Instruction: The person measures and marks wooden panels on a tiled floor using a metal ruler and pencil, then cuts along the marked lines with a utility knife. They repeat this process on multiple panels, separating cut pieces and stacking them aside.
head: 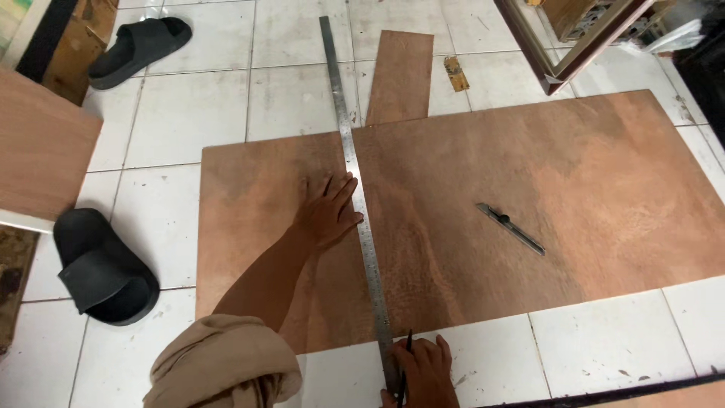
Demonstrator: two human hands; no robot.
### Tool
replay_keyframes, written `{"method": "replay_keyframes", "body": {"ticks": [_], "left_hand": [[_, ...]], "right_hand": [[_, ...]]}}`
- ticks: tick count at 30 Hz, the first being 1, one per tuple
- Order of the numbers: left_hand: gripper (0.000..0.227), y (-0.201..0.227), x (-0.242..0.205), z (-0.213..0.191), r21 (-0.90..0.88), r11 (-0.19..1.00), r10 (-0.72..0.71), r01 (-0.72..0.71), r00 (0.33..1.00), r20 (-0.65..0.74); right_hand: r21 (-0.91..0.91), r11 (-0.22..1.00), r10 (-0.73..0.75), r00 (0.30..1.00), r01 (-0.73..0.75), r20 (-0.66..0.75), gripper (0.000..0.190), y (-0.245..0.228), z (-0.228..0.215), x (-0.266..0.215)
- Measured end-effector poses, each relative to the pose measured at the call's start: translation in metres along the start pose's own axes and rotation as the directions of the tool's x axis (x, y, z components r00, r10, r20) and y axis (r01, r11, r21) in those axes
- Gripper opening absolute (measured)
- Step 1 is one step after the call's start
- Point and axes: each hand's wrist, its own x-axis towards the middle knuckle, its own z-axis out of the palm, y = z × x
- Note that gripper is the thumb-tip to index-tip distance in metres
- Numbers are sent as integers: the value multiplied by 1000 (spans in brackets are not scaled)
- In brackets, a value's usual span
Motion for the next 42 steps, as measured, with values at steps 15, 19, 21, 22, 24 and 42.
{"method": "replay_keyframes", "body": {"ticks": [15,19,21,22,24,42], "left_hand": [[84,-14,4,25,97,989,135,-116,964,-229],[86,-7,4,12,70,996,64,-58,994,-88],[89,-3,3,1,-26,1000,-4,5,999,51],[89,-2,3,1,-26,1000,-5,6,999,52],[86,-3,2,0,-75,997,6,-3,999,33],[89,0,5,-12,-41,997,-56,64,982,181]], "right_hand": [[18,1000,22,999,-22,-27,80,3,9,-2],[91,992,92,996,-91,-10,68,-14,-14,8],[68,995,76,997,-75,-24,68,-4,-1,2],[68,995,76,997,-75,-23,68,-3,-4,3],[68,998,8,998,-13,63,72,-4,-10,5],[21,1000,3,992,-5,126,86,-4,-13,7]]}}
